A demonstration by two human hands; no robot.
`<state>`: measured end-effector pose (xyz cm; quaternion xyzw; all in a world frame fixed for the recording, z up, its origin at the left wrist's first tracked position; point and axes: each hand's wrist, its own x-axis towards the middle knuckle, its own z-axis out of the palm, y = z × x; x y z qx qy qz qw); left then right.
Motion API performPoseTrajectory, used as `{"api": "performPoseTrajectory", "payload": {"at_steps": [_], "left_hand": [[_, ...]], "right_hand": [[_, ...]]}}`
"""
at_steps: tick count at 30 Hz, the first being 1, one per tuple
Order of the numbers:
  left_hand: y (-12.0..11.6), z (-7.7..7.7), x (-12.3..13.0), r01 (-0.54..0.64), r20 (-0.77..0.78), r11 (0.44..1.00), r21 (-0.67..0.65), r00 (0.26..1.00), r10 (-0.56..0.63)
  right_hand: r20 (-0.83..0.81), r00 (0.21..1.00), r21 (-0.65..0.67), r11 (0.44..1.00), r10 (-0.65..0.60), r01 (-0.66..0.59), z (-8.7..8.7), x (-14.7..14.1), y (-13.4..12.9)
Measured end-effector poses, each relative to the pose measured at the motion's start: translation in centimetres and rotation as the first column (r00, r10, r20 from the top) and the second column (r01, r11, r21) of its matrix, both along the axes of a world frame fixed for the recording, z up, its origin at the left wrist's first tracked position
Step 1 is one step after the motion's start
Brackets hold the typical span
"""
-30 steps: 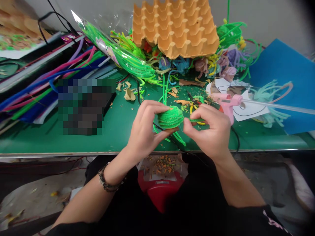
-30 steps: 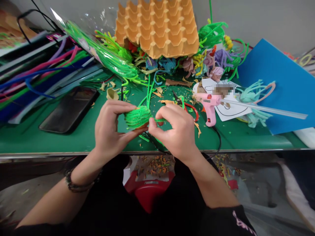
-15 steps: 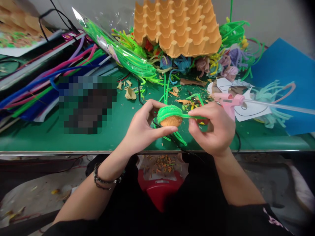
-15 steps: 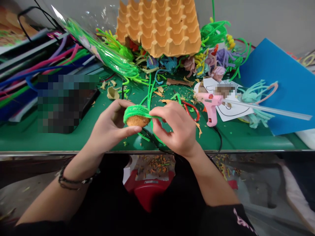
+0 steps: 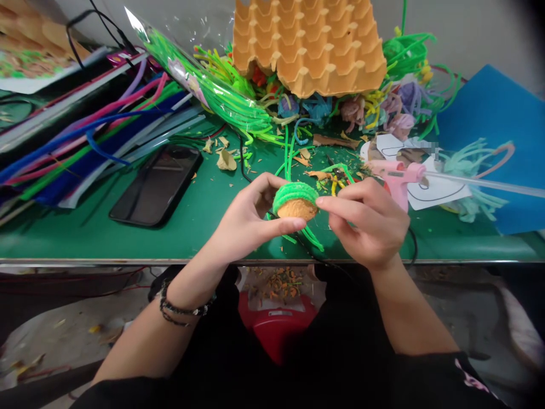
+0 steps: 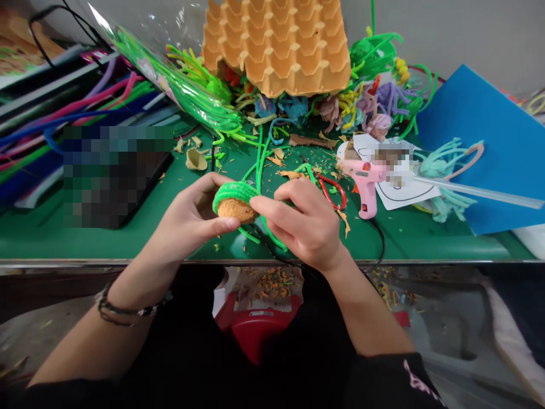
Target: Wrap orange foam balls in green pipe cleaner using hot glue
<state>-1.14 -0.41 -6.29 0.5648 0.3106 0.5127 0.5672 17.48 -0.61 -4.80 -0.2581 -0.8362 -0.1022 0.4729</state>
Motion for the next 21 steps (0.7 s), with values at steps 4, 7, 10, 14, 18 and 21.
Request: {"api": "performPoseTrajectory", "payload": {"at_steps": [4, 7, 10, 14, 18, 21], "left_hand": [[-0.1, 0.08, 0.1, -0.006, 0.022, 1.0, -0.02, 1.0, 0.006], [-0.05, 0.13, 0.1, -0.01, 0.023, 0.999, -0.04, 1.0, 0.011], [0.05, 0.19, 0.08, -0.018, 0.025, 0.998, -0.058, 0.999, 0.02], [0.1, 0.27, 0.03, -0.036, 0.02, 0.997, -0.071, 0.999, 0.038], [0.1, 0.28, -0.05, -0.059, -0.005, 0.996, -0.062, 0.998, 0.059], [0.12, 0.3, -0.07, -0.064, 0.003, 0.995, -0.075, 0.998, 0.065]], "right_hand": [[0.0, 1.0, -0.032, 0.999, 0.002, -0.002, 0.16, -0.07, -0.05], [-0.006, 1.0, -0.068, 0.998, 0.012, -0.012, 0.14, -0.12, 0.05], [-0.009, 1.0, -0.075, 0.997, 0.026, -0.027, 0.05, -0.15, 0.15], [-0.051, 0.999, -0.108, 0.994, 0.015, -0.02, -0.1, -0.27, -0.01], [-0.103, 0.995, -0.12, 0.993, 0.006, -0.019, -0.21, -0.42, -0.25], [-0.104, 0.994, -0.117, 0.993, -0.013, 0.0, -0.16, -0.49, -0.34]]}}
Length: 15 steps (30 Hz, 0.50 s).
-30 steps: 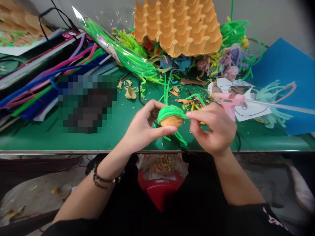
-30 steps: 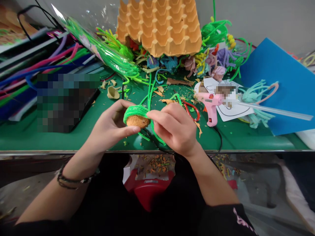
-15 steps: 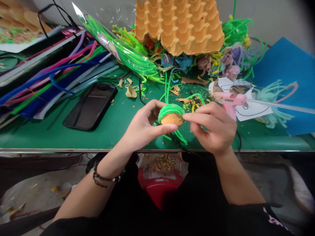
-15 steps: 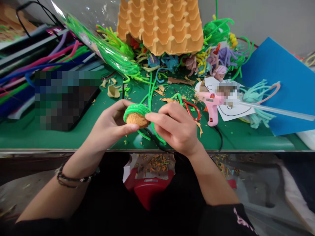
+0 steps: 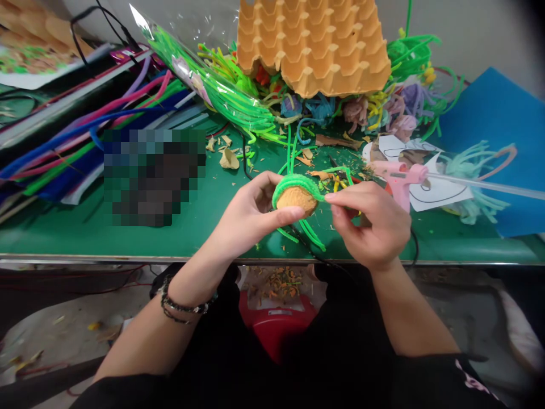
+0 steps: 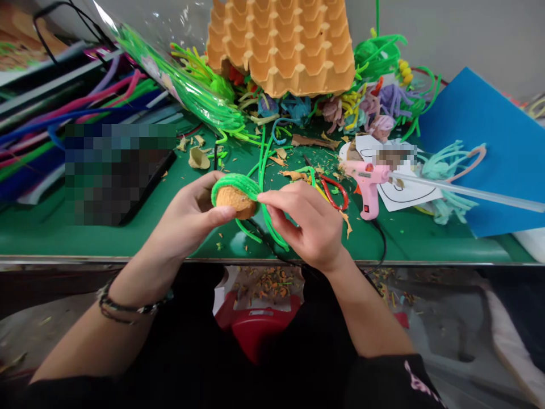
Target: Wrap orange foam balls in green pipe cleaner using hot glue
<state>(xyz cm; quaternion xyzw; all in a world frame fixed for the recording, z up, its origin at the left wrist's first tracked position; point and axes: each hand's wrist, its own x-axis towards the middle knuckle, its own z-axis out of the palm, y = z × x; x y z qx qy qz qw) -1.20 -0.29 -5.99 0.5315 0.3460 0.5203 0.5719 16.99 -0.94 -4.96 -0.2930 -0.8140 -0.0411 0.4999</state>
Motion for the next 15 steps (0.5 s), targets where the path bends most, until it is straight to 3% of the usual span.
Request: {"api": "performPoseTrajectory", "payload": {"at_steps": [15], "left_hand": [[-0.04, -0.58, 0.37, -0.037, 0.049, 0.997, -0.069, 0.998, 0.04]], "right_hand": [[0.03, 0.999, -0.024, 0.999, -0.027, 0.028, 0.04, -0.43, -0.1]]}}
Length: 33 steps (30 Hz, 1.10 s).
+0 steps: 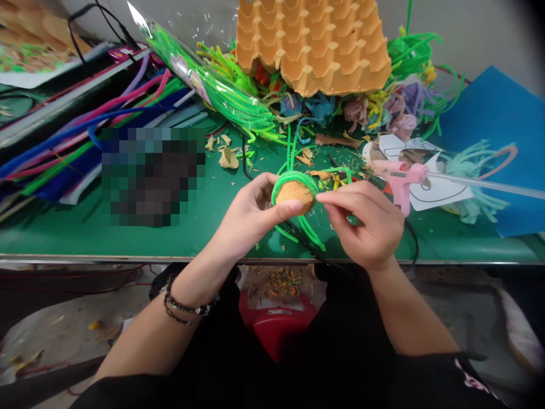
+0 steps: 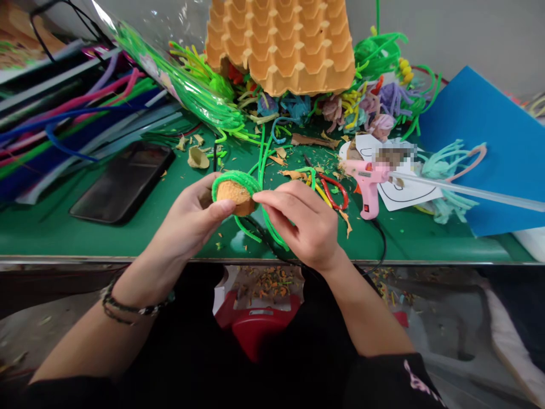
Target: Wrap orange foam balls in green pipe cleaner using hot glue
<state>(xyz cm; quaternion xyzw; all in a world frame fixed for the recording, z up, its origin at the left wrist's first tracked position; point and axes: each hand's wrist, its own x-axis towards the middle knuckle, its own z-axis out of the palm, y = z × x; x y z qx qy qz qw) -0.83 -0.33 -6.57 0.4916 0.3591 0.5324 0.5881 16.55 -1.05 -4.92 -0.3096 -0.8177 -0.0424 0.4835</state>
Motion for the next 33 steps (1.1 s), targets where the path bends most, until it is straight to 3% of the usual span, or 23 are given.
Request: {"api": "performPoseTrajectory", "payload": {"at_steps": [6, 14, 22, 28, 33], "left_hand": [[0.29, -0.33, -0.06, 0.007, 0.067, 0.998, -0.063, 0.998, -0.003], [0.23, -0.49, 0.08, 0.027, 0.13, 0.994, -0.107, 0.991, -0.013], [0.22, -0.7, 0.32, 0.032, 0.091, 0.997, -0.077, 0.996, -0.025], [0.44, -0.5, 0.27, 0.094, 0.194, 0.991, -0.1, 0.978, -0.073], [0.54, -0.59, 0.34, 0.073, 0.215, 0.995, -0.067, 0.975, -0.057]], "right_hand": [[-0.074, 0.997, -0.02, 1.0, -0.016, 0.015, -0.42, -0.44, -0.02], [-0.017, 0.999, 0.034, 0.999, -0.031, 0.031, -0.45, -0.45, -0.13], [0.006, 0.999, 0.044, 0.998, -0.052, 0.051, -0.6, -0.72, -0.11], [0.002, 1.0, 0.049, 0.998, -0.028, 0.027, -0.69, -0.79, -0.1], [0.035, 0.998, 0.094, 0.995, -0.048, 0.044, -0.88, -0.78, -0.13]]}}
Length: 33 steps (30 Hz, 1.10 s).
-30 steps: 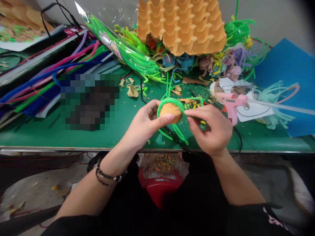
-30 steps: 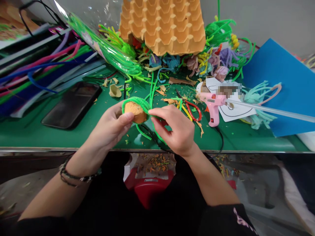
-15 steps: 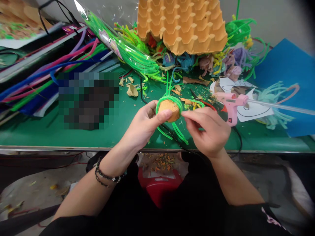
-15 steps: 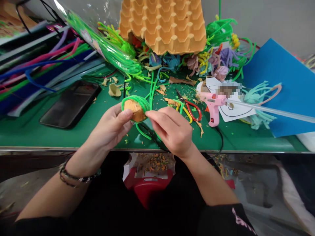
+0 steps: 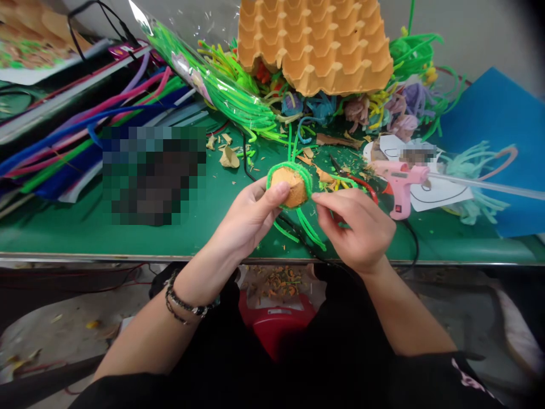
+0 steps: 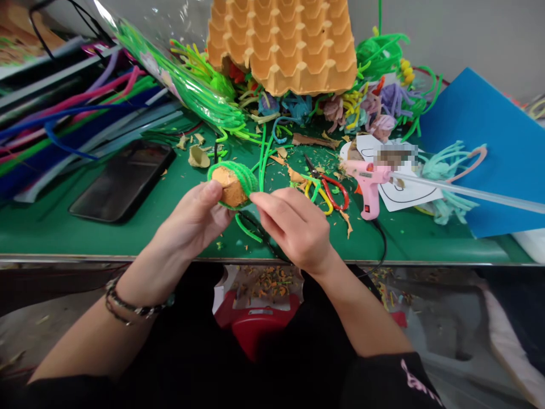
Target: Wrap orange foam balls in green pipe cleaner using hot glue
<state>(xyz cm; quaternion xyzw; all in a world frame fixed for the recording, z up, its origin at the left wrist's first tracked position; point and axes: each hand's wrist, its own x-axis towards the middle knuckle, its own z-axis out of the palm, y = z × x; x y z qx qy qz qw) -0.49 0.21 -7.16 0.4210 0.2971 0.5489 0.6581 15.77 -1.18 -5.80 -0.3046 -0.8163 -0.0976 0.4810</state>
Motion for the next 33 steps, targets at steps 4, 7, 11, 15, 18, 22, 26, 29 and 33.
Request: {"api": "performPoseTrajectory", "payload": {"at_steps": [4, 7, 11, 15, 18, 22, 26, 29, 33], "left_hand": [[-0.12, -0.1, 0.14, 0.003, -0.017, 1.0, 0.004, 1.0, -0.003], [-0.18, -0.18, 0.24, -0.005, -0.032, 1.0, 0.013, 0.999, 0.005], [-0.22, -0.17, 0.41, -0.001, 0.021, 1.0, -0.002, 1.0, 0.001], [-0.34, 0.05, 0.47, 0.0, 0.097, 0.997, -0.081, 0.995, 0.008], [-0.38, 0.14, 0.42, 0.014, 0.118, 0.994, -0.109, 0.993, -0.001], [-0.37, 0.09, 0.43, 0.025, 0.146, 0.993, -0.115, 0.989, -0.008], [-0.39, 0.07, 0.53, 0.03, 0.127, 0.994, -0.106, 0.992, -0.016], [-0.42, 0.06, 0.59, 0.031, 0.099, 0.996, -0.088, 0.995, -0.022], [-0.44, -0.06, 0.7, 0.032, 0.081, 0.997, -0.071, 0.996, -0.026]], "right_hand": [[0.021, 1.0, 0.01, 1.0, -0.022, 0.021, -0.01, -0.04, -0.12], [0.022, 0.999, 0.011, 1.0, -0.026, 0.025, 0.04, -0.13, -0.17], [-0.021, 1.0, -0.033, 0.999, -0.001, 0.001, 0.05, -0.31, -0.13], [-0.064, 0.998, -0.081, 0.996, 0.026, -0.031, -0.02, -0.4, -0.08], [-0.07, 0.997, -0.076, 0.997, 0.015, -0.021, 0.0, -0.39, -0.09], [-0.068, 0.998, -0.053, 0.999, -0.01, 0.006, 0.08, -0.5, -0.16], [-0.068, 0.998, -0.064, 0.998, -0.015, 0.011, 0.05, -0.68, -0.26], [-0.036, 0.999, -0.044, 0.999, -0.028, 0.026, -0.02, -0.68, -0.29], [0.007, 1.0, -0.028, 0.999, -0.023, 0.023, -0.13, -0.61, -0.21]]}}
